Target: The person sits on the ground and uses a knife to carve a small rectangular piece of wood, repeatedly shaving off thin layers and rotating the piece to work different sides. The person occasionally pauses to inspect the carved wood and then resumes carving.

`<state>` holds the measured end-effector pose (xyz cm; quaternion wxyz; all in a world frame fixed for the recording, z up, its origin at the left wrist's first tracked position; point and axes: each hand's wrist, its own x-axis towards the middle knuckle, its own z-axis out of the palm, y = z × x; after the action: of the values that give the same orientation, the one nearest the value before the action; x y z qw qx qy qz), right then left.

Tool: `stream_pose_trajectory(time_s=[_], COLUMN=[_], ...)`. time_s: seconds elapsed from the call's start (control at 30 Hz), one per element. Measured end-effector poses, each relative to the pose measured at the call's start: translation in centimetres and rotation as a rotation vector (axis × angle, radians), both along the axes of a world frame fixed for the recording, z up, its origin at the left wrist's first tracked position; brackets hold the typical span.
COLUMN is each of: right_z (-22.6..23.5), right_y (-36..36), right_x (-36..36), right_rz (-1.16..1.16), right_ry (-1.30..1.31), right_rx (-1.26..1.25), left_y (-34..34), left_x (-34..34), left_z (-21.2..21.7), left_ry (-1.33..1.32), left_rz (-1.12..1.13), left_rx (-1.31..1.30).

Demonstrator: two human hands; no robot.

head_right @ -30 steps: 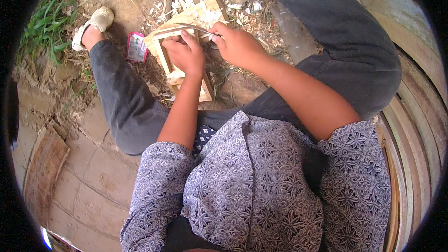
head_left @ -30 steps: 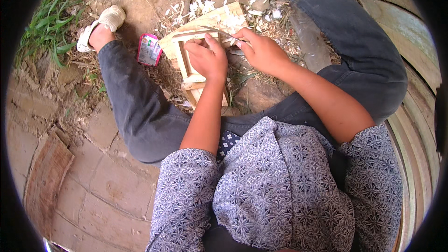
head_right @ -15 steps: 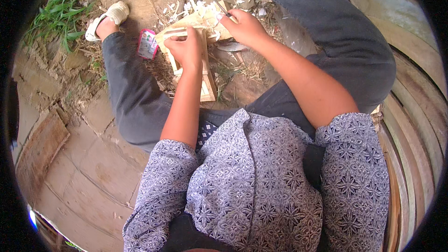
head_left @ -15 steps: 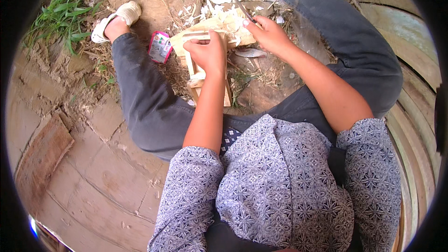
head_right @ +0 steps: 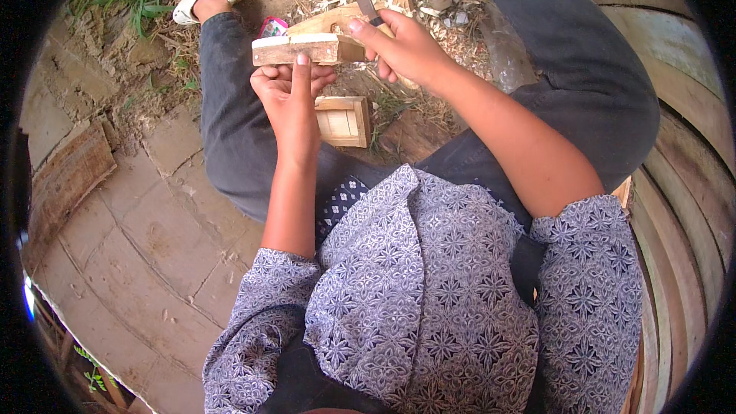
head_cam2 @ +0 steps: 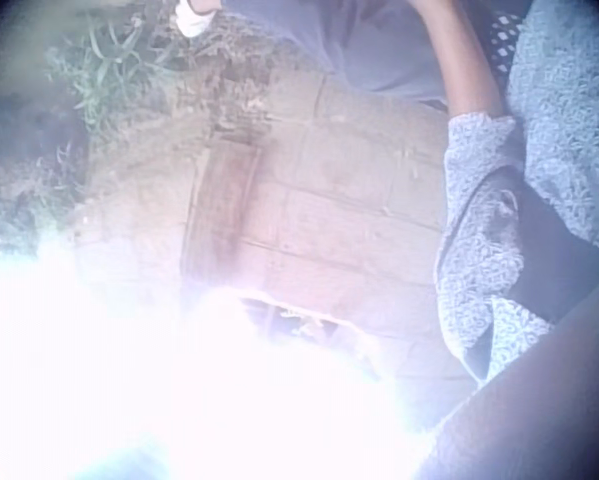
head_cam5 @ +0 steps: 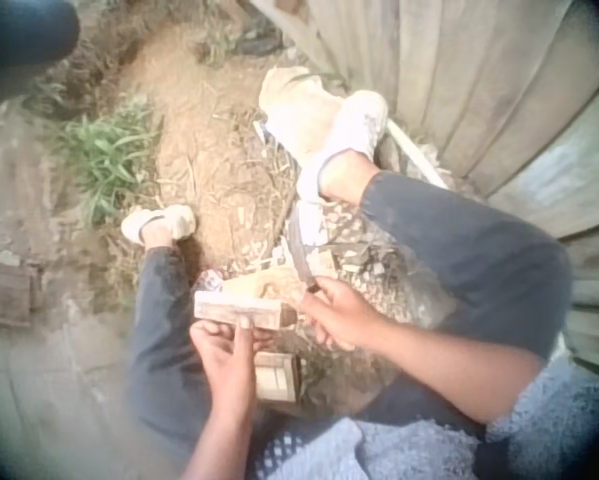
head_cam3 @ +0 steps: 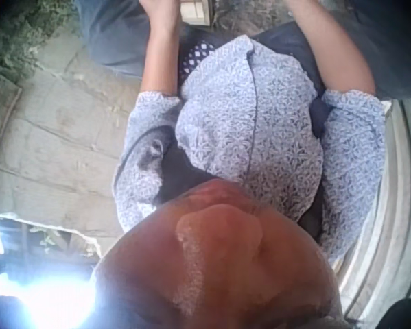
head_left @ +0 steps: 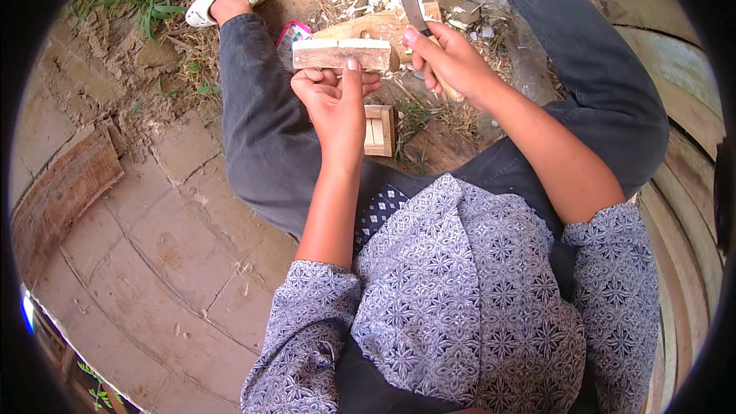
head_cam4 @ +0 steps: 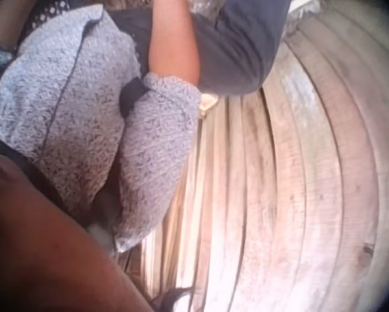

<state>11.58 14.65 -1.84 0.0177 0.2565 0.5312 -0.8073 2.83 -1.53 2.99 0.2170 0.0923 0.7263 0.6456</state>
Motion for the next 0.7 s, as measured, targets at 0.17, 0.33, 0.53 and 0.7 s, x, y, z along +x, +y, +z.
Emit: stream_pose_trajectory(time_s=[0.17,0.33,0.53,0.7], right_z=[0.6,-2.1,-3.9,-4.3], right_y=[-0.9,-1.6,1.3,0.8], right_x=[0.7,0.0,0.7,0.5], right_rz=[0.014,0.022,-0.017,0.16], right_ry=[-0.024,-0.075,-0.119,-0.167], right_rx=[-0.025,0.093,-0.005,0.061], left_y=[0.5,-0.9,-2.6,-1.9], left_x=[0.3,0.2,-3.0,-7.9], left_z=[-0.6,-3.5,-2.6,-2.3], left_ry=[-0.029,-0.045,0.943,0.615], left_rz=[-0.004,-0.06,-0.085,-0.769], left_rx=[0.038,-0.233,-0.717,-0.563])
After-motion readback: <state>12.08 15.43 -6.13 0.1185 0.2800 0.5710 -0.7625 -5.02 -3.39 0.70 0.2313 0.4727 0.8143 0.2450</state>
